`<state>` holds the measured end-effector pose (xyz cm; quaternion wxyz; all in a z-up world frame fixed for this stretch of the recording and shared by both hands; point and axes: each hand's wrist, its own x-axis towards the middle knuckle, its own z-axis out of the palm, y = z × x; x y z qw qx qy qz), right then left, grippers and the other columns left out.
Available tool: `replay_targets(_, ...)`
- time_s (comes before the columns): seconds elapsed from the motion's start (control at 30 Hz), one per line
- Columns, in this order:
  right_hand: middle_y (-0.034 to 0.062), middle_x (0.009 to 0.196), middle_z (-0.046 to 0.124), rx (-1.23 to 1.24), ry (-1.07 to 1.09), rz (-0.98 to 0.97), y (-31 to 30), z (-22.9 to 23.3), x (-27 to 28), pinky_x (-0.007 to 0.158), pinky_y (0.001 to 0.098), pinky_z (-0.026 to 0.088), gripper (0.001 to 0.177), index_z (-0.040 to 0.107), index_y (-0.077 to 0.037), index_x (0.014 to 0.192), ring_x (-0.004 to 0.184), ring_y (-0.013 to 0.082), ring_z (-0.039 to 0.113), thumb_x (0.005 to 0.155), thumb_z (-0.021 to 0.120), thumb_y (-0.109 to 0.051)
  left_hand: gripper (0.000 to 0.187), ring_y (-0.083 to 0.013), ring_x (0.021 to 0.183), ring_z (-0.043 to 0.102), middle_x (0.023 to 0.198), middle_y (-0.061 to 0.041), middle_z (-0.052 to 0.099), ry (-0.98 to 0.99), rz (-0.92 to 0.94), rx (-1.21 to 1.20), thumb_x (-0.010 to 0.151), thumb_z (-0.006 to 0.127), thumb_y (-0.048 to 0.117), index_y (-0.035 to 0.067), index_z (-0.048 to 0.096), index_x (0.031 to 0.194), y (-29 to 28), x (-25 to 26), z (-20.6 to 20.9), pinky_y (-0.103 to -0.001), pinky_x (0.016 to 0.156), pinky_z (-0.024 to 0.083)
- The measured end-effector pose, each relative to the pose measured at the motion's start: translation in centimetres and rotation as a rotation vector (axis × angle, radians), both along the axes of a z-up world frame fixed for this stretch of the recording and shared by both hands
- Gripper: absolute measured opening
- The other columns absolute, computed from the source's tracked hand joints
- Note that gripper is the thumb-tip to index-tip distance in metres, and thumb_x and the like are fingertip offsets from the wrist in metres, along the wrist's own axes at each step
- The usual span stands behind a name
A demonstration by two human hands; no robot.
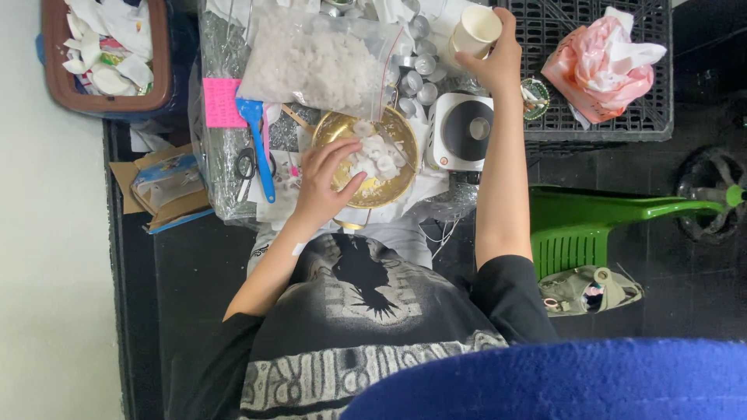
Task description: Preparing wax for candle making by weighing pieces on a scale and transferring them into a pot.
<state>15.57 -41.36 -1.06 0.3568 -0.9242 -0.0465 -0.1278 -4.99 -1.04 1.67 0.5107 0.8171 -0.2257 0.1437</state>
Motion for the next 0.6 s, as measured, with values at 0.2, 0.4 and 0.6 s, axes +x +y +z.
replay_targets(0.2, 0.0151, 0.139, 0.070, 0.128, -0.083, 0.019, -1.8, -0.5, -0.6, 0.106, 0.0375, 0.061, 0.087, 0.037, -0.010, 0.154, 0.126, 0.0248, 0.074, 0.090, 0.096, -0.019, 0.047, -0.0205, 0.129, 0.059, 0.140, -0.002, 0.063, 0.011, -0.007, 0.023, 0.091, 0.080, 0.022, 0.013, 0.063, 0.135, 0.2, -0.1, 0.4, -0.040, 0.110, 0.036)
replay_targets(0.4, 0.0166, 0.146, 0.065, -0.051, 0.006, 0.039, -1.8, -1.1, -0.4, 0.113, 0.0403, 0.051, 0.103, 0.032, -0.011, 0.155, 0.135, 0.0328, 0.065, 0.081, 0.102, -0.023, 0.047, -0.0204, 0.129, 0.059, 0.140, -0.002, 0.063, 0.014, 0.001, 0.020, 0.092, 0.080, 0.023, 0.013, 0.063, 0.134, -0.2, -0.2, -0.1, -0.040, 0.110, 0.036)
replay_targets(0.6, 0.0189, 0.168, 0.041, 0.022, -0.157, -0.077, 1.4, 4.4, -4.1, 0.132, 0.0422, 0.034, 0.093, 0.028, -0.007, 0.164, 0.158, 0.0306, 0.042, 0.098, 0.091, -0.027, 0.048, -0.0214, 0.130, 0.059, 0.141, -0.002, 0.062, 0.021, -0.006, 0.039, 0.091, 0.080, 0.025, 0.013, 0.062, 0.135, -0.3, 0.0, -0.5, -0.042, 0.112, 0.035)
